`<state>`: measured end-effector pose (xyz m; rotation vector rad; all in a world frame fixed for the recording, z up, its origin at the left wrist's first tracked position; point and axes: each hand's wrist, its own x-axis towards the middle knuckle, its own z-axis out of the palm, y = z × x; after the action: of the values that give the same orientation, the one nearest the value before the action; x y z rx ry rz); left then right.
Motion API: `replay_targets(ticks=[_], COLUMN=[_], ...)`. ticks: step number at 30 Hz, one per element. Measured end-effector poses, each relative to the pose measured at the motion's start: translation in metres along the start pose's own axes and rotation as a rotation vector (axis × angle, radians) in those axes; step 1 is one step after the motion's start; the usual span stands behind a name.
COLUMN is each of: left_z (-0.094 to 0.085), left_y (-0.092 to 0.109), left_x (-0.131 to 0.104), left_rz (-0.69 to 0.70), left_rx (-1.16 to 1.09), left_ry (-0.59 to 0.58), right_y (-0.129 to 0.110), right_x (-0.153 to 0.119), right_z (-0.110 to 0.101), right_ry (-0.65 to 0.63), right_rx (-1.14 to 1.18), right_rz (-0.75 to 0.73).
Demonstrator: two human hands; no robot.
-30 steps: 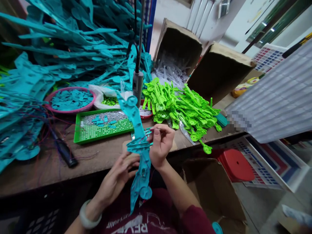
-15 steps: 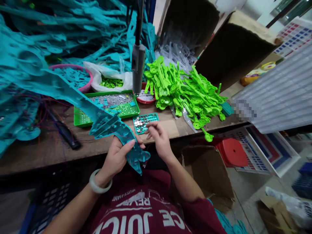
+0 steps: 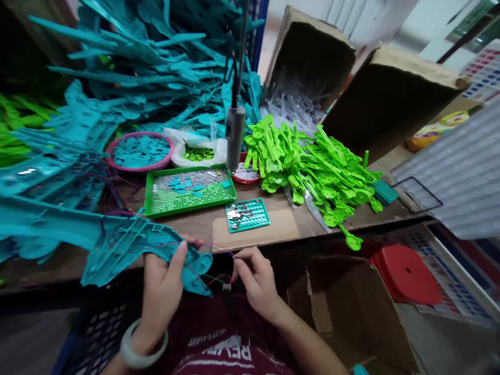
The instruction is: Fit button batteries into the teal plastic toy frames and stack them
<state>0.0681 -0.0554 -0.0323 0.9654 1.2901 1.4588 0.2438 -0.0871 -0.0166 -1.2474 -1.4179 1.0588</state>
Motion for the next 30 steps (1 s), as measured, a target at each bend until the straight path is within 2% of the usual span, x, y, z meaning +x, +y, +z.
replay_targets(ticks=[1,3,6,8,12,13,14,16,17,18,20,22,26,30], left_z=[0.002,0.007,0.021,0.032,0.047,0.049,0.050,0.050,0.050,0.049,0.048,0.047,0.044,0.038], left_y=[0.000,0.001,0.004,0.004,-0.005,-0.009,-0.013,-0.022,-0.026,-0.029,-0.032,-0.030,-0.015,-0.010], left_x=[0.001,0.001,-0.001,-0.005,-0.023,-0.027,-0.031,-0.037,-0.038,-0.039,-0.041,-0.044,-0.056,-0.063], left_rz=[-0.010,-0.071,-0.179,-0.226,-0.183,-0.182,-0.204,-0.317,-0.379,-0.426,-0.460,-0.466,-0.526,-0.477], left_rx=[-0.013,-0.042,-0.124,-0.215,-0.350,-0.370,-0.395,-0.471,-0.516,-0.555,-0.610,-0.625,-0.445,-0.201], left_ry=[0.032,-0.007,-0.226,-0.339,-0.480,-0.525,-0.582,-0.709,-0.761,-0.802,-0.845,-0.838,-0.738,-0.678], right_y=[-0.005,-0.015,-0.034,-0.046,-0.063,-0.064,-0.062,-0.054,-0.049,-0.044,-0.036,-0.031,-0.026,-0.020], right_x=[0.002,0.009,0.026,0.037,0.048,0.050,0.051,0.056,0.058,0.059,0.059,0.056,0.047,0.042], right_z=[-0.002,-0.008,-0.018,-0.023,-0.025,-0.025,-0.025,-0.027,-0.029,-0.030,-0.032,-0.032,-0.031,-0.036], right_ry=[-0.051,-0.174,-0.312,-0.378,-0.561,-0.520,-0.405,-0.066,0.053,0.092,-0.005,-0.098,-0.076,-0.020], right_rx=[0.024,-0.008,-0.060,-0.040,-0.186,-0.231,-0.273,-0.361,-0.404,-0.437,-0.445,-0.402,-0.317,-0.187], right_rz=[0.055,0.023,-0.209,-0.312,-0.494,-0.526,-0.543,-0.518,-0.479,-0.434,-0.345,-0.251,-0.106,-0.032])
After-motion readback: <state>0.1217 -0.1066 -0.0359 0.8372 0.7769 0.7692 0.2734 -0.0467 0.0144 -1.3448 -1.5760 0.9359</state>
